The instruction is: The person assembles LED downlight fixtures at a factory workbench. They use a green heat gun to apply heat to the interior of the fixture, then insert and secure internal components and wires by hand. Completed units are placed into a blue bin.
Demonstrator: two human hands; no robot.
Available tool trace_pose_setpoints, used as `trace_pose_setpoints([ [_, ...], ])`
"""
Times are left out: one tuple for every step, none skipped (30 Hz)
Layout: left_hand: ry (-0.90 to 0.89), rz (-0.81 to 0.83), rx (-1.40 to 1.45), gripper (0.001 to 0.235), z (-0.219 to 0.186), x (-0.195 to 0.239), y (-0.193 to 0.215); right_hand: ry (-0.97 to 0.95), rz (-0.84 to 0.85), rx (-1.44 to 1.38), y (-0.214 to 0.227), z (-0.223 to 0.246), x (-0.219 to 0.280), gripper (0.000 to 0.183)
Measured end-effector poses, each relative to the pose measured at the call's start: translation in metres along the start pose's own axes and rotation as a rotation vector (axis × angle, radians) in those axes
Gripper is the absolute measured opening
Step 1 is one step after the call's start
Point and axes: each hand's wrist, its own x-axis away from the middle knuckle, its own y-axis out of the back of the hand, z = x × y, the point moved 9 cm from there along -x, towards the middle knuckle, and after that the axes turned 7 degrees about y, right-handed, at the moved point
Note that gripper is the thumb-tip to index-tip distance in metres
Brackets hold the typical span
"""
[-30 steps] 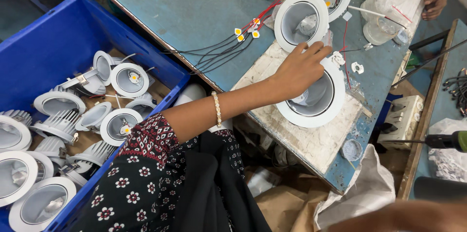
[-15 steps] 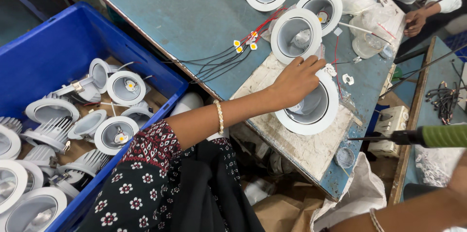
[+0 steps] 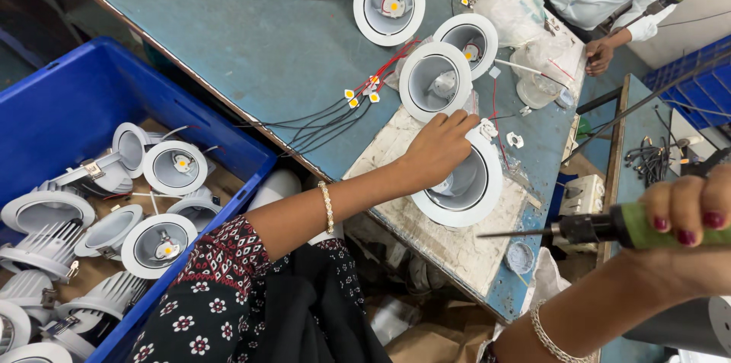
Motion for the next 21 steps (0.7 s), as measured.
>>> trace_pose_setpoints([
  [0.005,0.007,0.000,0.007,0.001,0.000,-0.001,0.032,-0.007,-0.002,0.000,0.001,-0.001,0.051],
  [0.011,0.016,0.001,0.007,0.001,-0.001,-0.002,0.077,-0.007,0.067,0.000,-0.001,-0.002,0.055],
  [0.016,0.024,0.001,0.008,0.001,-0.001,-0.004,0.123,-0.005,0.136,0.000,-0.006,-0.003,0.061],
  [0.018,0.018,0.003,0.008,0.000,-0.001,-0.004,0.166,-0.004,0.205,0.000,-0.014,-0.003,0.070],
  [0.020,0.011,0.005,0.008,0.000,-0.001,-0.004,0.209,-0.001,0.273,-0.002,-0.022,-0.003,0.081],
  [0.025,0.007,0.008,0.009,0.001,-0.001,-0.004,0.242,0.009,0.352,-0.005,-0.032,-0.002,0.087],
  [0.024,0.004,0.011,0.009,0.001,-0.001,-0.004,0.275,0.016,0.431,-0.008,-0.041,-0.001,0.093],
  [0.023,0.002,0.014,0.008,0.001,-0.001,-0.004,0.303,0.028,0.519,-0.012,-0.051,0.001,0.094],
  [0.022,-0.001,0.017,0.008,0.001,-0.001,-0.004,0.315,0.039,0.554,-0.017,-0.058,-0.001,0.095],
  [0.027,-0.001,0.024,0.008,0.001,-0.001,-0.004,0.328,0.049,0.591,-0.020,-0.064,-0.003,0.097],
  [0.032,-0.002,0.031,0.008,0.001,-0.001,-0.004,0.326,0.057,0.575,-0.022,-0.070,-0.005,0.099],
  [0.037,-0.002,0.039,0.008,0.001,-0.001,-0.004,0.327,0.055,0.574,-0.023,-0.075,-0.006,0.100],
  [0.037,0.002,0.042,0.008,0.001,-0.001,-0.004,0.328,0.053,0.574,-0.023,-0.080,-0.007,0.102],
  [0.037,0.006,0.046,0.008,0.000,-0.001,-0.004,0.330,0.042,0.586,-0.020,-0.084,-0.007,0.102],
  [0.037,0.010,0.049,0.007,0.000,-0.001,-0.004,0.333,0.041,0.599,-0.018,-0.086,-0.007,0.102],
  [0.043,0.005,0.045,0.008,0.000,-0.001,-0.003,0.335,0.039,0.611,-0.014,-0.088,-0.006,0.102],
  [0.049,0.000,0.040,0.008,0.000,-0.002,-0.003,0.338,0.047,0.622,-0.011,-0.088,-0.005,0.102],
  [0.054,-0.004,0.035,0.008,0.000,-0.002,-0.002,0.335,0.050,0.630,-0.006,-0.088,-0.005,0.102],
  [0.058,0.003,0.037,0.007,0.000,-0.002,-0.003,0.333,0.054,0.639,-0.001,-0.087,-0.005,0.101],
  [0.059,0.009,0.039,0.007,0.000,-0.002,-0.004,0.327,0.055,0.644,0.004,-0.084,-0.008,0.099],
  [0.061,0.015,0.041,0.006,0.000,-0.002,-0.004,0.323,0.055,0.637,0.009,-0.083,-0.010,0.099],
])
